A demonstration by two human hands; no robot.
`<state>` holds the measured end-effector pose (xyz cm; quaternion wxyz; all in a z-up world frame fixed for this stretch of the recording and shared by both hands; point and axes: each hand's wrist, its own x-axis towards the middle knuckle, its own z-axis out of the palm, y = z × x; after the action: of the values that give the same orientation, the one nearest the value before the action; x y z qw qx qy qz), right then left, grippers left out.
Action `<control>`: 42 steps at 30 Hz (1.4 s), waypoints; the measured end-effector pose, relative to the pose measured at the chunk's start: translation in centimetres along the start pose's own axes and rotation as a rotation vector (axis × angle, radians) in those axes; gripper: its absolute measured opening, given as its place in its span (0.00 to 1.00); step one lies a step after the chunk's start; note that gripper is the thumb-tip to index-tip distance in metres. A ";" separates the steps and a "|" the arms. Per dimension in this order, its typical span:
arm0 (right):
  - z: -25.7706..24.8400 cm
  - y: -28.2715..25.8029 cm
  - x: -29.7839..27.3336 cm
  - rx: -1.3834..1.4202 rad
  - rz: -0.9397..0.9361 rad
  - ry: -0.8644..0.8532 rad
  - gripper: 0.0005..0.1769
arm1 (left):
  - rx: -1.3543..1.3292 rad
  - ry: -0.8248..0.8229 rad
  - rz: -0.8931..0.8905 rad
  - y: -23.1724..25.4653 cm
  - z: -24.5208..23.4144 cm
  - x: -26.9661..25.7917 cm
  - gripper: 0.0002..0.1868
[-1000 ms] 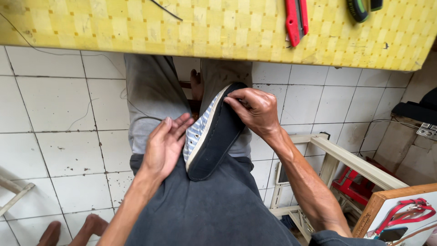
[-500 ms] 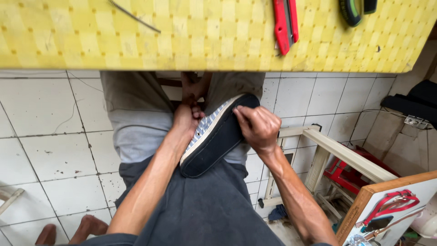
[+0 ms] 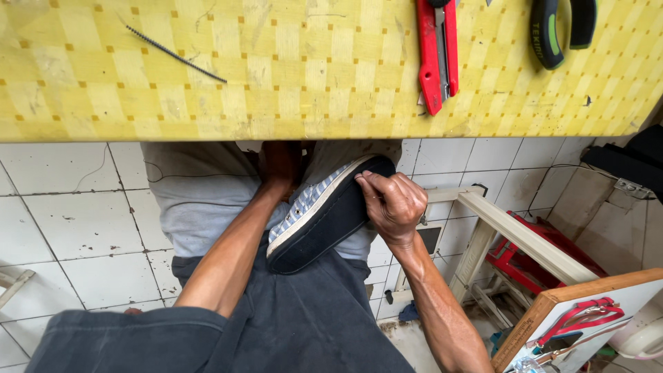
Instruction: The person is sitting on the floor, holding a blue and white striped canvas shoe on their lap. They use a needle and thread to sew the sole to the upper part of the shoe, repeatedly pulling the thread through the material.
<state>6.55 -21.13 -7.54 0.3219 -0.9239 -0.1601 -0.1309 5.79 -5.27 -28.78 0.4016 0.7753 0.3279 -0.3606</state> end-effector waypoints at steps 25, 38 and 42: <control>0.5 0.5 0.8 0.052 -0.037 -0.072 0.04 | 0.458 -0.104 0.327 0.2 -2.8 2.6 0.43; 0.2 0.7 -0.4 0.137 0.023 -0.076 0.05 | 0.529 0.512 0.854 3.3 -24.4 -16.0 0.16; 0.8 0.7 -0.9 0.139 0.051 -0.033 0.05 | -0.046 -0.022 0.513 2.7 -22.3 -19.0 0.24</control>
<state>6.14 -21.38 -8.81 0.3857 -0.9051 -0.1506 -0.0962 4.55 8.47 -2.85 0.5010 0.8198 0.1243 -0.2479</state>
